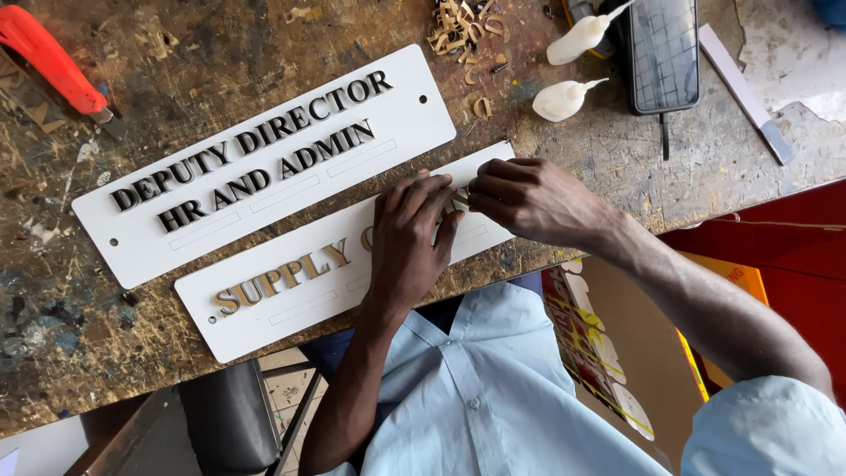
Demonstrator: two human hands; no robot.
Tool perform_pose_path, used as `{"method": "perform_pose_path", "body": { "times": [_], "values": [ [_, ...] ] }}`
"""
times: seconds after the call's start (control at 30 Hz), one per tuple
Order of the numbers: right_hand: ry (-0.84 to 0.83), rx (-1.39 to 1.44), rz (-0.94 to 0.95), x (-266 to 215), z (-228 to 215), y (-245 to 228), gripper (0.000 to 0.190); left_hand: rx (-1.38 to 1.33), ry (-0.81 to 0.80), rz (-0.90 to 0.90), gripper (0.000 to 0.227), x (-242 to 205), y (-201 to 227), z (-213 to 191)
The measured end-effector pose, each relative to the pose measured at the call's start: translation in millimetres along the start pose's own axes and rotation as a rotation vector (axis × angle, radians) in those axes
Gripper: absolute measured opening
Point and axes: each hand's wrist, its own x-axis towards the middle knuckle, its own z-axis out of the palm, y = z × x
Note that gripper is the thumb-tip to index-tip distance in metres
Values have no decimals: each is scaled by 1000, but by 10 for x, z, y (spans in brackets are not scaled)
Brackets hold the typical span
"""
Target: The person assembles office signs by placing black and gold letters onto white boards. They arrange the letters to form titles such as 'DEPUTY DIRECTOR HR AND ADMIN' and 'SUPPLY CHAIN 2', then peel off protective backing from a blue logo on a third sign.
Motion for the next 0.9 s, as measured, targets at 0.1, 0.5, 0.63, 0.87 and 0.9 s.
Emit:
{"method": "perform_pose_path", "body": {
  "times": [0.1, 0.5, 0.63, 0.87, 0.9],
  "values": [
    [-28, -4, -21, 25, -55, -2, 9, -4, 3, 4, 27, 3, -5, 8],
    [-29, 68, 1, 13, 35, 52, 7, 1, 10, 3, 26, -2, -6, 11],
    [3, -42, 12, 31, -62, -42, 10, -7, -13, -12, 27, 8, 20, -29],
    [-33, 35, 17, 52, -78, -21, 7, 5, -8, -7, 26, 19, 38, -44],
    [-16, 17, 23, 50, -85, -29, 7, 4, -4, -5, 26, 26, 47, -51]
  ]
}}
